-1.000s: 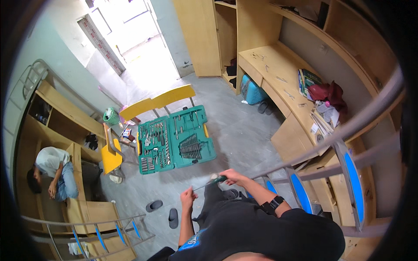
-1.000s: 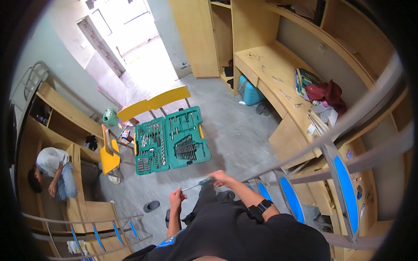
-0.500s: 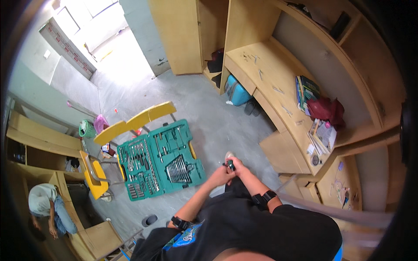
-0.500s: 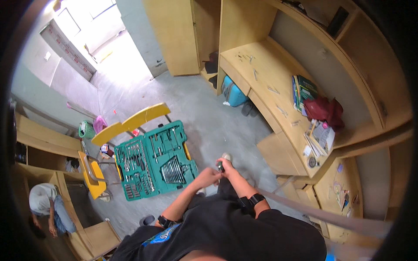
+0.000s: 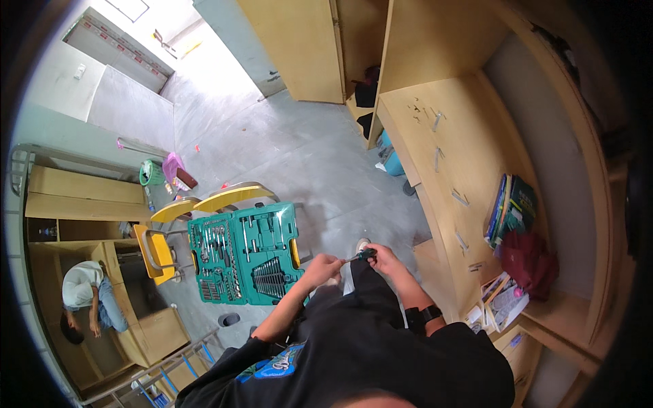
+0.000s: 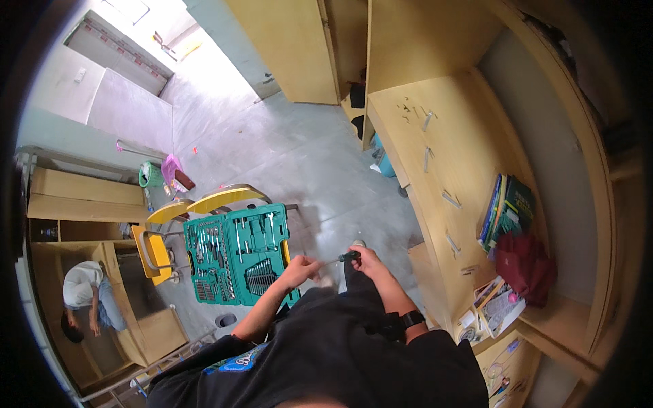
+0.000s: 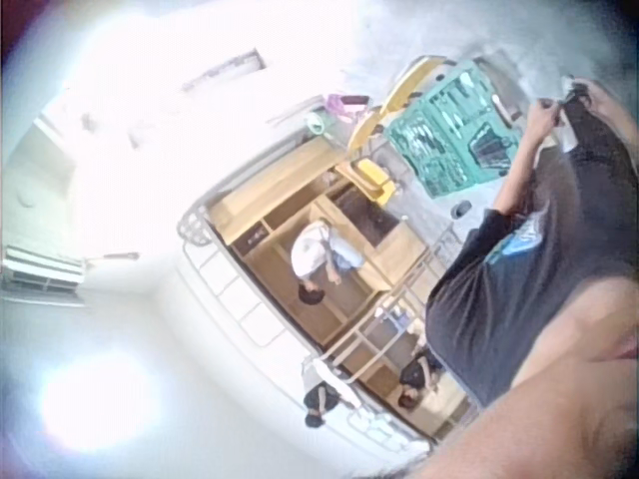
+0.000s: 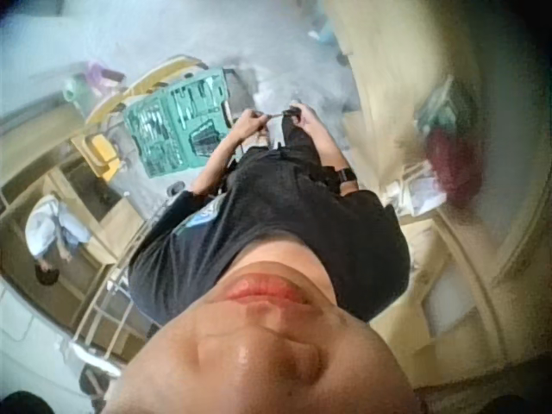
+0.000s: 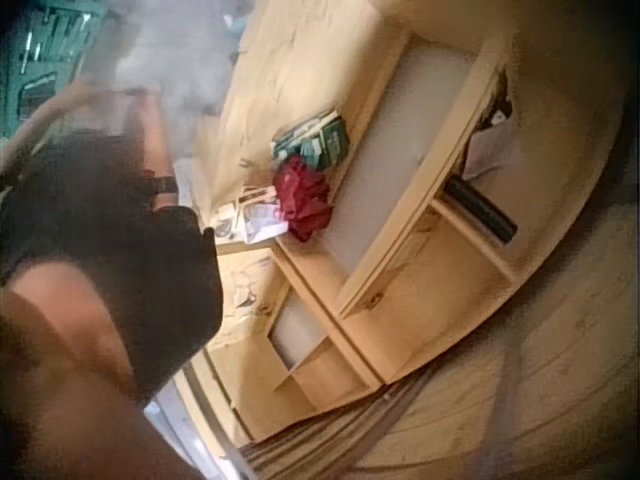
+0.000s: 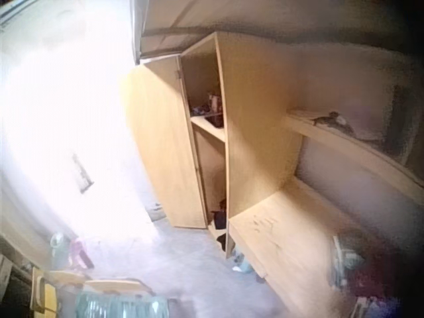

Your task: The person uses a screwdriver to tighten screws on the hinges of a wooden cabinet door, working on both the upper and lower hinges.

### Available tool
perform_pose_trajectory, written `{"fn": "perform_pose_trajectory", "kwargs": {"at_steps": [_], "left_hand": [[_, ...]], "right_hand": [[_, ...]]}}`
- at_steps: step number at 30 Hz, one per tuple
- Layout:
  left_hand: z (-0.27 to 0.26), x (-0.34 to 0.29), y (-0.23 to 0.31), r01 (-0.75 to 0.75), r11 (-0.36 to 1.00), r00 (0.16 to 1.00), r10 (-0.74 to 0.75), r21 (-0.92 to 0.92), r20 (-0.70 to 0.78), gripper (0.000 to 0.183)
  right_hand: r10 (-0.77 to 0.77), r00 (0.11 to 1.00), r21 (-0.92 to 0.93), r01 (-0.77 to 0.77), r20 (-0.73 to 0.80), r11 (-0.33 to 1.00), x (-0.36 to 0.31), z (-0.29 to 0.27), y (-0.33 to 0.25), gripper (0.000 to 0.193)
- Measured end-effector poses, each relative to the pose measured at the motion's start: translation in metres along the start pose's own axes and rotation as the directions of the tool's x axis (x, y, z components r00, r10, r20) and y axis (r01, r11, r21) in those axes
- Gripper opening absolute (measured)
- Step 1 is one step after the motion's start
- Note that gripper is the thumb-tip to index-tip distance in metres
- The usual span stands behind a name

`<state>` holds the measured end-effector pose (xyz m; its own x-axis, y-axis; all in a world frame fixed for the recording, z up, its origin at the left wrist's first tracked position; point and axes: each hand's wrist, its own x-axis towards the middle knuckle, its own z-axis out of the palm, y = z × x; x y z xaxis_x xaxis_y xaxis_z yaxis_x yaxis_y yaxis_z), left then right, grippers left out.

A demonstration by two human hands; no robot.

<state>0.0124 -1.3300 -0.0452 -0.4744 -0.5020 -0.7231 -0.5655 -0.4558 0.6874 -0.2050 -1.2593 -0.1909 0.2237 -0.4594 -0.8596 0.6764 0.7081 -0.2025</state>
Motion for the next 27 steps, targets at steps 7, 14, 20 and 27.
{"fn": "perform_pose_trajectory", "kwargs": {"at_steps": [7,14,20,27], "left_hand": [[-0.063,0.054,0.011,-0.083,0.935,0.973,0.002,-0.345,-0.23,0.027],[-0.153,0.152,0.092,-0.266,0.821,0.932,0.086,-0.504,-0.352,0.038],[-0.241,0.248,0.186,-0.237,0.868,0.957,0.131,-0.436,-0.26,0.039],[-0.315,0.344,0.296,-0.251,0.9,0.966,0.211,-0.356,-0.147,0.036]], "right_hand": [[0.038,0.996,-0.589,0.017,0.082,0.808,0.025,0.051,-0.106,0.026],[0.134,0.969,-0.767,0.078,0.209,0.636,0.079,0.118,-0.194,0.044],[-0.041,0.983,-0.763,0.164,0.178,0.625,0.072,0.186,-0.308,0.042],[-0.208,0.945,-0.688,0.325,0.25,0.648,0.125,0.22,-0.425,0.037]]}}
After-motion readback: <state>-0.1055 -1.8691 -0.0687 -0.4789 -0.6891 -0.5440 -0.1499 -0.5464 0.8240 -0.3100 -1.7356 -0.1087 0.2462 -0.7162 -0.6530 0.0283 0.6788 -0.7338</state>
